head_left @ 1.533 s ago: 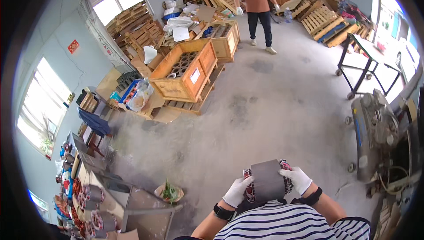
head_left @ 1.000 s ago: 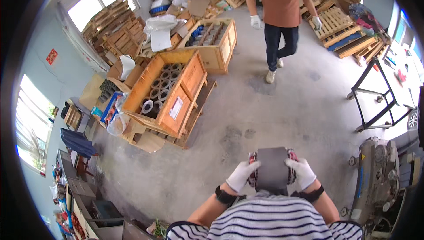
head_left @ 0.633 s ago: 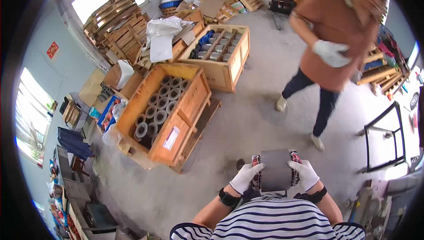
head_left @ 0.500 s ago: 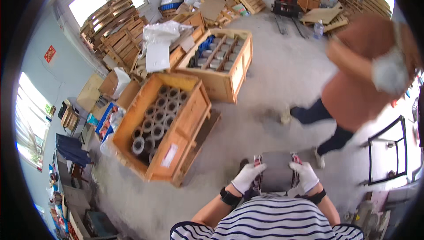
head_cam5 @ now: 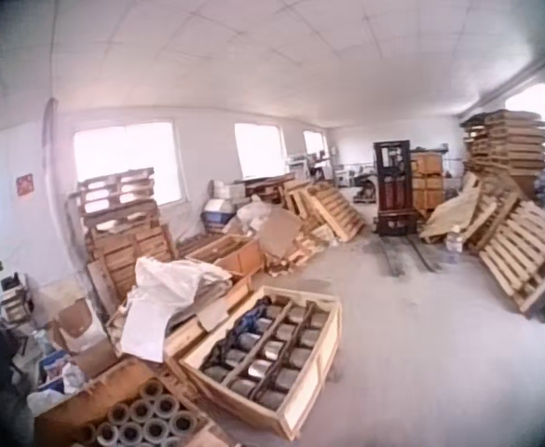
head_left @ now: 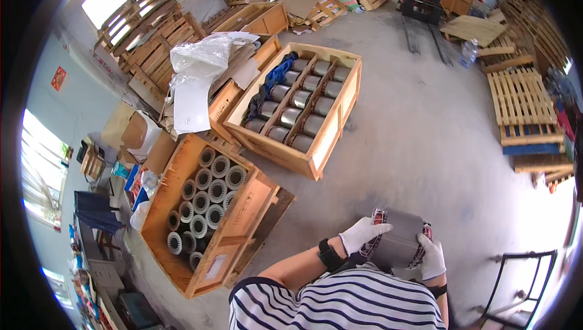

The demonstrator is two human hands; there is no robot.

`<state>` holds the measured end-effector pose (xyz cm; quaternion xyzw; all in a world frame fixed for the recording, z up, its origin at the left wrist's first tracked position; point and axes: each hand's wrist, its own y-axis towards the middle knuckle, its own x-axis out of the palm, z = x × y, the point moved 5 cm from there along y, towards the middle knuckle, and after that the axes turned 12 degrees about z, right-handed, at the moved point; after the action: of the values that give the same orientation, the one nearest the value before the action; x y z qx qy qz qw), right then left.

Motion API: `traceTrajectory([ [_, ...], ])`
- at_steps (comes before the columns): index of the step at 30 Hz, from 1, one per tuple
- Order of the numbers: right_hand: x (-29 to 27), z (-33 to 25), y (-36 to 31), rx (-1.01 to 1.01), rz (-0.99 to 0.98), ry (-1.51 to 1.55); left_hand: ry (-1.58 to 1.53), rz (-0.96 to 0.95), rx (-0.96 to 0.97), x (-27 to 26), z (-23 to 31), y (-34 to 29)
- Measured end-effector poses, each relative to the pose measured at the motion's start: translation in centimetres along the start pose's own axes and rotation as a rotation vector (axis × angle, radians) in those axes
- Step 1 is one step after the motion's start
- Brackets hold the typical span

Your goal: Packing finished metal motor components into wooden crates with cardboard separators.

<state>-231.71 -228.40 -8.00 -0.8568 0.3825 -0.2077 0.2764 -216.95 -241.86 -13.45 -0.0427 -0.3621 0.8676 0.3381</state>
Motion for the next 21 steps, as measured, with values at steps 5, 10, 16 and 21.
traceTrajectory([
  [5,2.5,-10.1,13.0,-0.044,0.036,-0.005,0.073,0.018,0.058,2.0,10.8,10.3],
  [10,5.6,-20.5,26.1,-0.05,-0.063,-0.043,-0.165,0.019,0.091,2.1,21.9,21.6],
  [16,10.0,-30.5,44.9,-0.113,-0.102,-0.1,-0.041,0.145,0.223,0.5,30.1,42.8],
  [21,14.2,-42.3,55.4,-0.045,-0.114,-0.117,-0.188,0.047,0.121,1.3,47.9,48.4],
])
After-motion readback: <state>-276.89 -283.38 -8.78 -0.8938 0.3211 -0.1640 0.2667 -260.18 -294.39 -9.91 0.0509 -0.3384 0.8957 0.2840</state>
